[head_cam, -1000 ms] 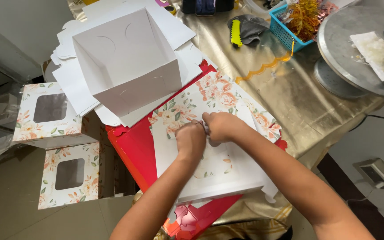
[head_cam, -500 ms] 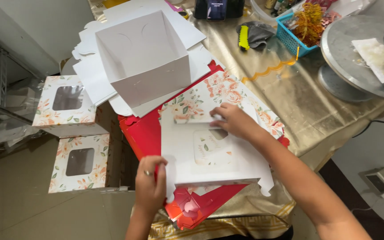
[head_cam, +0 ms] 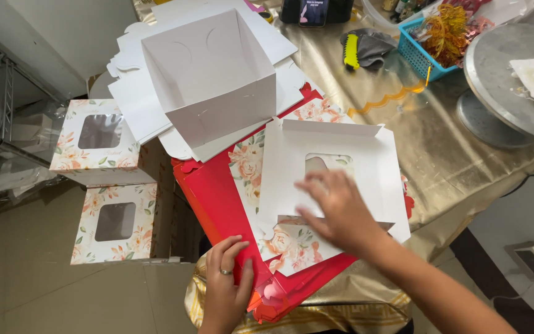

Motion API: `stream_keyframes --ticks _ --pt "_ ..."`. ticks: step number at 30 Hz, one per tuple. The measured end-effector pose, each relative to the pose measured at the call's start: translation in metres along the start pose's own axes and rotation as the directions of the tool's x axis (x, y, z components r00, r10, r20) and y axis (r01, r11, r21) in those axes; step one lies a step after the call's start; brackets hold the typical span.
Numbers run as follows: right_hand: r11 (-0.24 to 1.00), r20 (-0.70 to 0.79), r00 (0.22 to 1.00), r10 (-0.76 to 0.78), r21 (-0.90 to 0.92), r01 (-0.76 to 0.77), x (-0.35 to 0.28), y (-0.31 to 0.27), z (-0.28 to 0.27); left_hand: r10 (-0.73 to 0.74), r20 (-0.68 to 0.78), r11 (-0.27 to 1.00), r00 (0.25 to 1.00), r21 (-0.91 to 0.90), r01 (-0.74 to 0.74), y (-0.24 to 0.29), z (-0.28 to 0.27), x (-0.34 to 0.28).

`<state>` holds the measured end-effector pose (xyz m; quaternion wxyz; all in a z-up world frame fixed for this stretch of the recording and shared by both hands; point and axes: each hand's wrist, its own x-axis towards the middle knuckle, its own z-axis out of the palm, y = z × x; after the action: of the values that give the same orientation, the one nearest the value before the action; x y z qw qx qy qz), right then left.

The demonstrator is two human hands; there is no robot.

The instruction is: Folding and assembling decorative cardboard cake boxes at a workstation.

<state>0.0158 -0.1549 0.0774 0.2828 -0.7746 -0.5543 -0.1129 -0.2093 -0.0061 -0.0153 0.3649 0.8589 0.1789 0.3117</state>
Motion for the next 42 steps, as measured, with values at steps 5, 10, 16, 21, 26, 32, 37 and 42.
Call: stream_keyframes --ticks 5,10,16,21,26,32,37,42 --pt "0.995 0.193 0.980 0.043 0.079 -0.059 -0.045 -0.029 0.006 0.123 0.066 0.969 0.990 0.209 -0.135 0.002 -0.004 0.020" --pt "0.994 0.117 0.991 0.072 0.074 -0.081 -0.078 -0.046 0.018 0.138 0.151 0.964 0.979 0.208 -0.168 0.006 0.001 0.032" --pt "0.996 0.121 0.991 0.060 0.052 -0.067 -0.119 -0.047 0.048 0.174 0.198 0.934 0.965 0.277 -0.226 0.007 -0.001 0.040" --pt "1.000 0.224 0.974 -0.015 0.016 0.011 -0.136 -0.040 0.058 0.188 0.217 0.934 0.958 0.263 -0.243 0.003 -0.001 0.041" --pt "0.995 0.207 0.978 0.035 0.082 -0.052 -0.132 -0.038 0.049 0.165 0.223 0.952 0.961 0.218 -0.214 0.005 -0.003 0.043" --pt "0.994 0.087 0.991 0.106 -0.023 -0.104 -0.106 -0.036 0.032 0.147 0.230 0.957 0.962 0.212 -0.197 0.006 -0.001 0.042" --pt "0.993 0.030 0.992 0.119 -0.024 -0.118 -0.084 -0.026 0.022 0.169 0.217 0.954 0.961 0.207 -0.215 0.004 0.001 0.042" --pt "0.986 0.027 0.988 0.149 0.065 -0.151 -0.075 -0.013 0.022 0.174 0.201 0.953 0.964 0.211 -0.216 0.003 0.002 0.043"
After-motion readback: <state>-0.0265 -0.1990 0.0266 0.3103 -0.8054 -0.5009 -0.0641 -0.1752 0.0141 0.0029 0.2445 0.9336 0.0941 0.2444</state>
